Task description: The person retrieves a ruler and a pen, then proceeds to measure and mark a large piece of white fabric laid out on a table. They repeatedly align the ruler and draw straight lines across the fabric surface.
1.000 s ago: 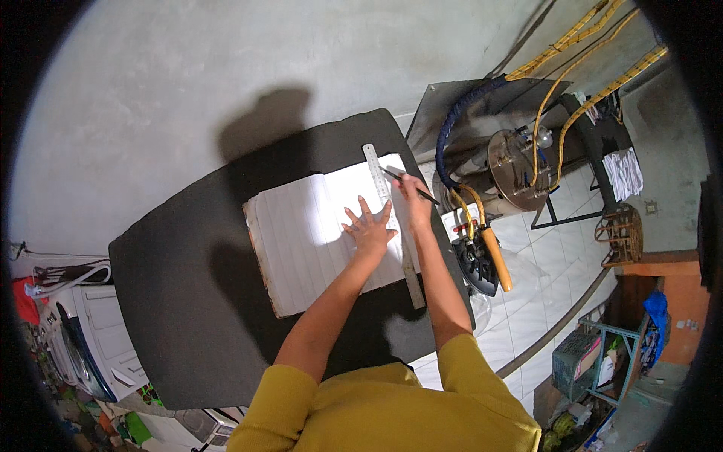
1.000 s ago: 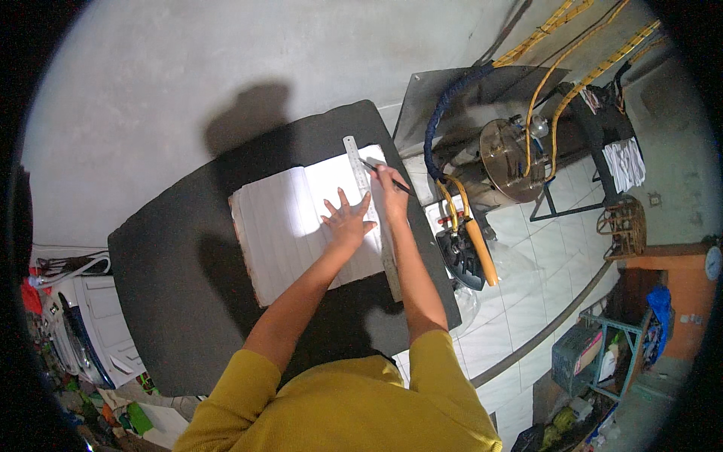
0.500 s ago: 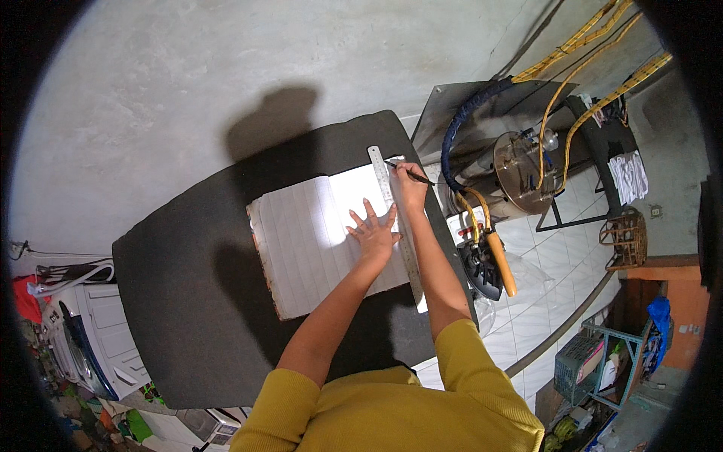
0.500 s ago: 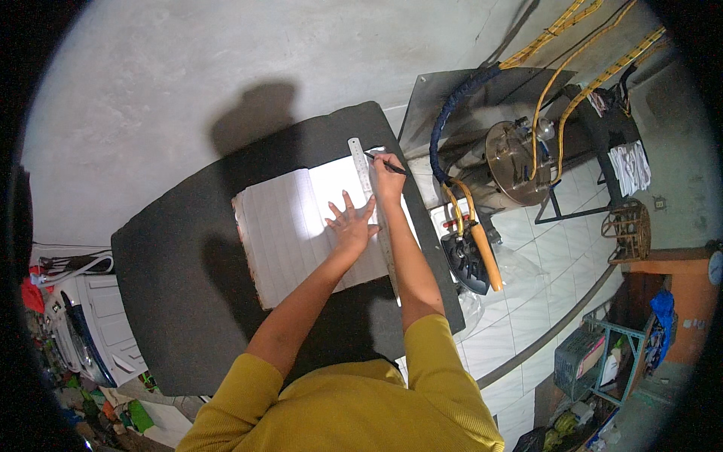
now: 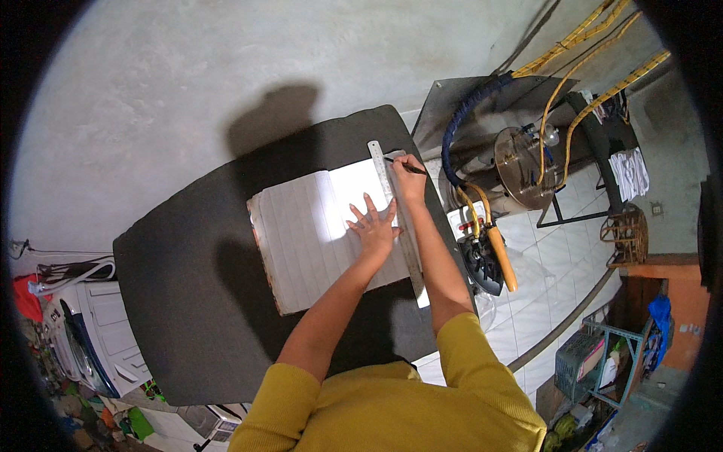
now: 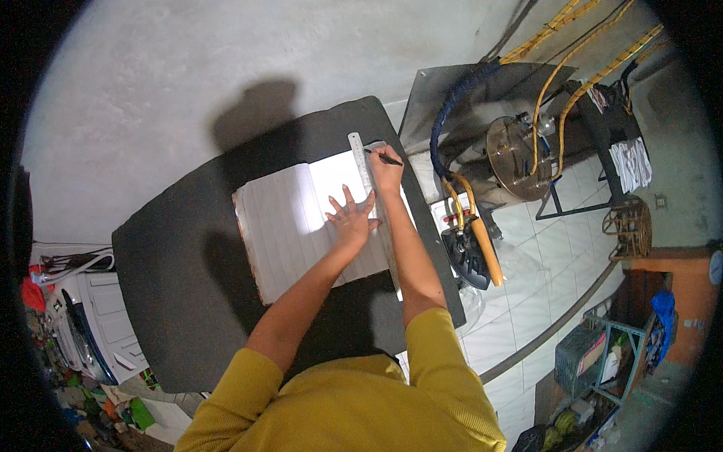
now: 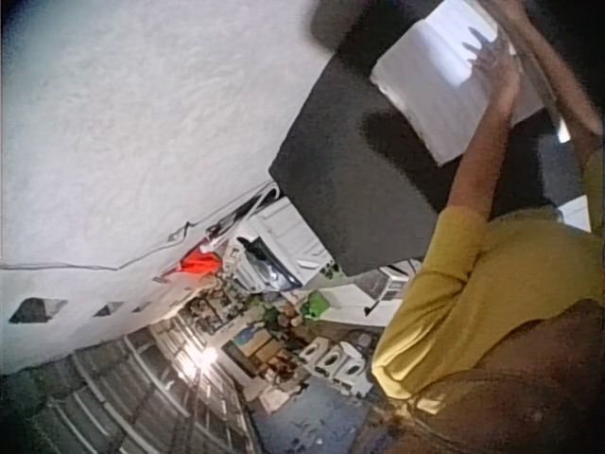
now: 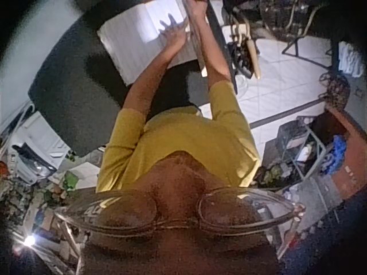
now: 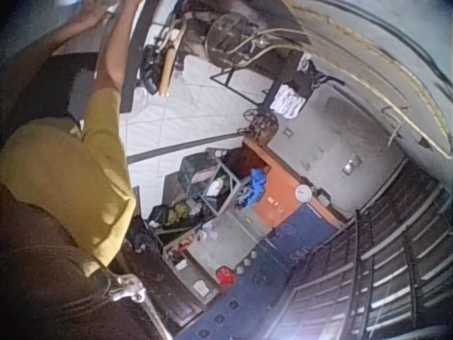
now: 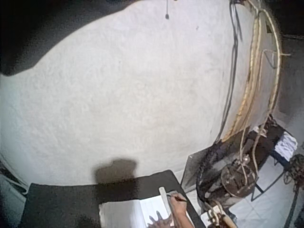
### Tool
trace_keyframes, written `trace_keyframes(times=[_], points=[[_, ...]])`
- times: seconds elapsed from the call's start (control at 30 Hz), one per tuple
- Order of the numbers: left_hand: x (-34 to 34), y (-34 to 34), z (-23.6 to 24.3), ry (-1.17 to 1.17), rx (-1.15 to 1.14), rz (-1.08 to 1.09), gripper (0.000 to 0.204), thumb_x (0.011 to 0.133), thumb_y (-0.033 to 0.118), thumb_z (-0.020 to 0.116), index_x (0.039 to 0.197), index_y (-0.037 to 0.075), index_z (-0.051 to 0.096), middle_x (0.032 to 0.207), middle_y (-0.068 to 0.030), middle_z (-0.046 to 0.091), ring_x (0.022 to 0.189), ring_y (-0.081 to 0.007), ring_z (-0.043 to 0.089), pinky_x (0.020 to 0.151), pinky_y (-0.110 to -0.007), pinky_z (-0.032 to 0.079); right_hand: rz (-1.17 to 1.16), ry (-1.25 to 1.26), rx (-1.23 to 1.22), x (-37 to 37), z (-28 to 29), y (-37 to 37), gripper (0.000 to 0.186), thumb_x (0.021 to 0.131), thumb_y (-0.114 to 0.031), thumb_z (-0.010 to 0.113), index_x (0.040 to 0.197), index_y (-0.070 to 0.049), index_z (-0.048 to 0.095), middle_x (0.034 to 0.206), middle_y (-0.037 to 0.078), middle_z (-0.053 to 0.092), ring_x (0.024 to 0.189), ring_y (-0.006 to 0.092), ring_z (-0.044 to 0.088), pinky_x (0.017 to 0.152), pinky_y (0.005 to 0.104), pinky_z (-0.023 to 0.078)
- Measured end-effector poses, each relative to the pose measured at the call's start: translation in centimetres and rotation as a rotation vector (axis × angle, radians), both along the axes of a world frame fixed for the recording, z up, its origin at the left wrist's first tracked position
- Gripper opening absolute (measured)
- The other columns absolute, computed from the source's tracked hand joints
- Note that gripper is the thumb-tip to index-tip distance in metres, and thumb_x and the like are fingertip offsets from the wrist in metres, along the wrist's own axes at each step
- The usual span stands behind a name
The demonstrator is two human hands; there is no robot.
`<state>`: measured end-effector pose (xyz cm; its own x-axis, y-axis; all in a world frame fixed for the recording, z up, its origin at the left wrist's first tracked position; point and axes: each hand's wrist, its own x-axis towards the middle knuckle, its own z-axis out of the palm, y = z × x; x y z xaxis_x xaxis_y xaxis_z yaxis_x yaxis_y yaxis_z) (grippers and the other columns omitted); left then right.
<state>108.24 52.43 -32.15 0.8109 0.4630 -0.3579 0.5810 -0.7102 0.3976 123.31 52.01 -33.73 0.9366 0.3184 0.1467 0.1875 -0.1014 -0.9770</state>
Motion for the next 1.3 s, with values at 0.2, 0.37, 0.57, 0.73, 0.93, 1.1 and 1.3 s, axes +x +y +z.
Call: trace_keyframes(times=[0.2,0.37,0.57,0.73,0.93,1.1,1.3], points=[[0.2,0.0,-1.0,0.012,0.044,0.002,0.076,0.076,0.048,0.062,0.138,0.043,0.018,0.145,-0.0220,-0.015,0.124,-0.0595,-0.011,0.090,-0.076,0.011,0.141,-0.070,-0.205,-1.7,1.5,-4.1,0.011,0.078,-0.010,0.060,0.076,0.001,0.058,0.064,0.003,0.058,0.062,0.0073,0.052,0.059,0.0236,0.042],[0.5,0.2,-0.6,0.063,0.026,-0.011,0.076,0.077,0.050,0.060,0.138,0.043,0.016,0.145,-0.0219,-0.015,0.124,-0.0590,-0.011,0.090,-0.076,0.010,0.194,-0.077,-0.381,-6.6,3.4,-11.3,0.013,0.075,-0.010,0.061,0.080,0.002,0.060,0.070,0.016,0.062,0.067,0.0216,0.064,0.062,0.0302,0.048],[0.5,0.2,0.5,0.119,0.006,-0.030,0.075,0.079,0.050,0.058,0.139,0.042,0.014,0.144,-0.0221,-0.017,0.125,-0.0586,-0.012,0.092,-0.074,0.009,0.205,0.073,-0.463,-12.9,5.9,-18.9,0.012,0.077,-0.009,0.061,0.080,0.002,0.058,0.065,0.010,0.060,0.062,0.0118,0.057,0.059,0.0269,0.045],[0.9,-0.3,2.2,0.138,-0.025,-0.052,0.074,0.081,0.046,0.056,0.141,0.034,0.015,0.145,-0.0199,-0.015,0.131,-0.0473,-0.012,0.095,-0.072,0.007,0.220,0.084,-0.703,-15.3,6.6,-23.1,0.015,0.080,-0.012,0.057,0.082,0.004,0.058,0.070,0.021,0.060,0.066,0.0281,0.061,0.061,0.0357,0.047],[1.3,0.5,-1.3,-0.043,-0.043,-0.125,0.081,0.079,0.028,0.064,0.142,0.016,0.014,0.148,-0.0157,-0.009,0.136,-0.0352,-0.003,0.103,-0.063,0.004,0.203,-0.066,-0.797,-16.7,4.6,-22.8,0.024,0.088,-0.022,0.049,0.100,-0.002,0.055,0.096,0.031,0.054,0.087,0.0460,0.055,0.075,0.0483,0.045],[0.7,0.1,-0.9,-0.100,-0.089,-0.136,0.080,0.080,0.033,0.062,0.142,0.024,0.014,0.148,-0.0153,-0.010,0.136,-0.0370,-0.005,0.100,-0.067,0.003,0.151,0.165,-0.906,-18.0,3.5,-21.5,0.033,0.081,-0.030,0.062,0.099,-0.003,0.056,0.092,0.020,0.056,0.083,0.0374,0.058,0.075,0.0415,0.046],[1.5,-1.1,0.8,-0.024,-0.094,-0.064,0.075,0.080,0.046,0.057,0.140,0.040,0.013,0.147,-0.0147,-0.016,0.134,-0.0396,-0.013,0.092,-0.075,-0.001,0.089,0.297,-0.597,-16.2,1.8,-23.7,0.020,0.083,-0.018,0.062,0.083,0.000,0.056,0.071,0.005,0.056,0.069,0.0088,0.049,0.062,0.0257,0.042]])
